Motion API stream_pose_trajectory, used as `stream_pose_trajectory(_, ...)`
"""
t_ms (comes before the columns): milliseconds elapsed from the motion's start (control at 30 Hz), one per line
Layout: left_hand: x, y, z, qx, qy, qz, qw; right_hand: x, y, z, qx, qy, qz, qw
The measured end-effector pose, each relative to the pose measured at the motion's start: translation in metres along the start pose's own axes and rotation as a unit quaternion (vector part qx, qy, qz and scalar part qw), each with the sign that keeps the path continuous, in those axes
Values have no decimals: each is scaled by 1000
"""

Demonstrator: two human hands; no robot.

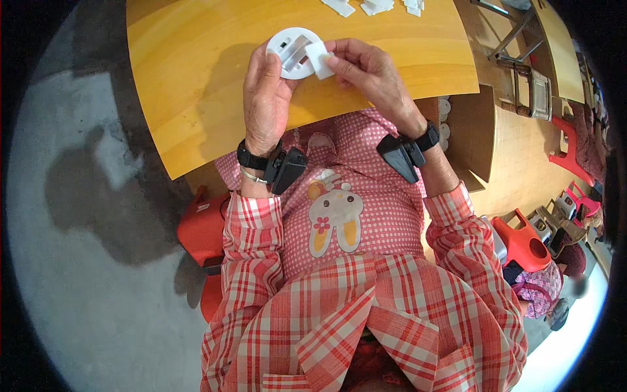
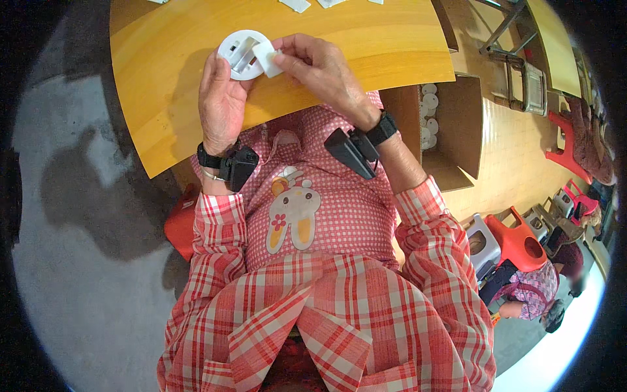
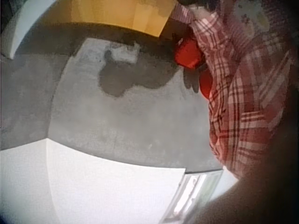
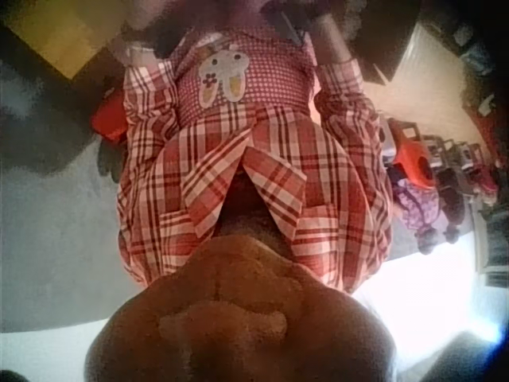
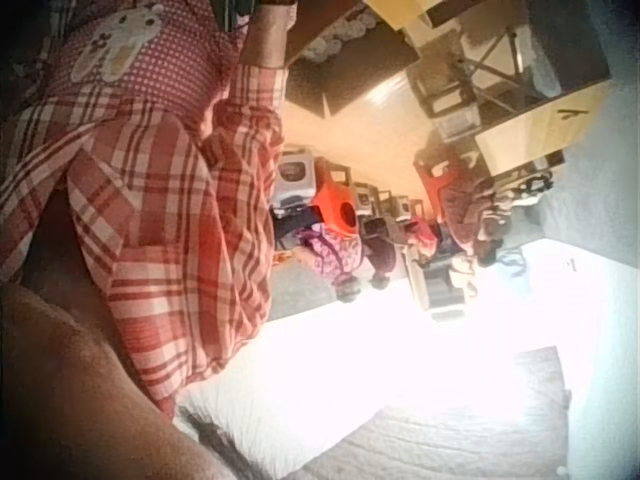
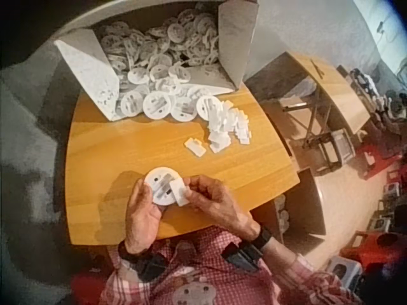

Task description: Assembling small white plastic components by hand at a workbench and placing them into a box.

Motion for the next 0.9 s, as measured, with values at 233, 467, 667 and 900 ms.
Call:
stream_pose_trajectory(233, -2, -3, 2, 3, -18, 7, 1000, 1, 5, 3, -18, 45, 18, 999)
stream_pose_trajectory(467, -4, 3, 8, -10, -68, 14, 998, 17, -8, 41, -211, -88, 27, 973)
stream_pose_trajectory(667, -5, 9, 7, -22, -104, 53, 993, 10, 4, 89, -293, -157, 39, 942)
stream_pose_trajectory(900, -3, 11, 7, -24, -87, 112, 990, 9, -3, 89, -277, -203, 14, 939)
Point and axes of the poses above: each hand's wrist, its own x-axis towards the middle knuckle, its own y-axis out of the palm, z = x × y, the point moved 8 cm from there along x, towards the middle knuckle, and after that the axes turned 14 degrees about y, right-handed, at the moved point
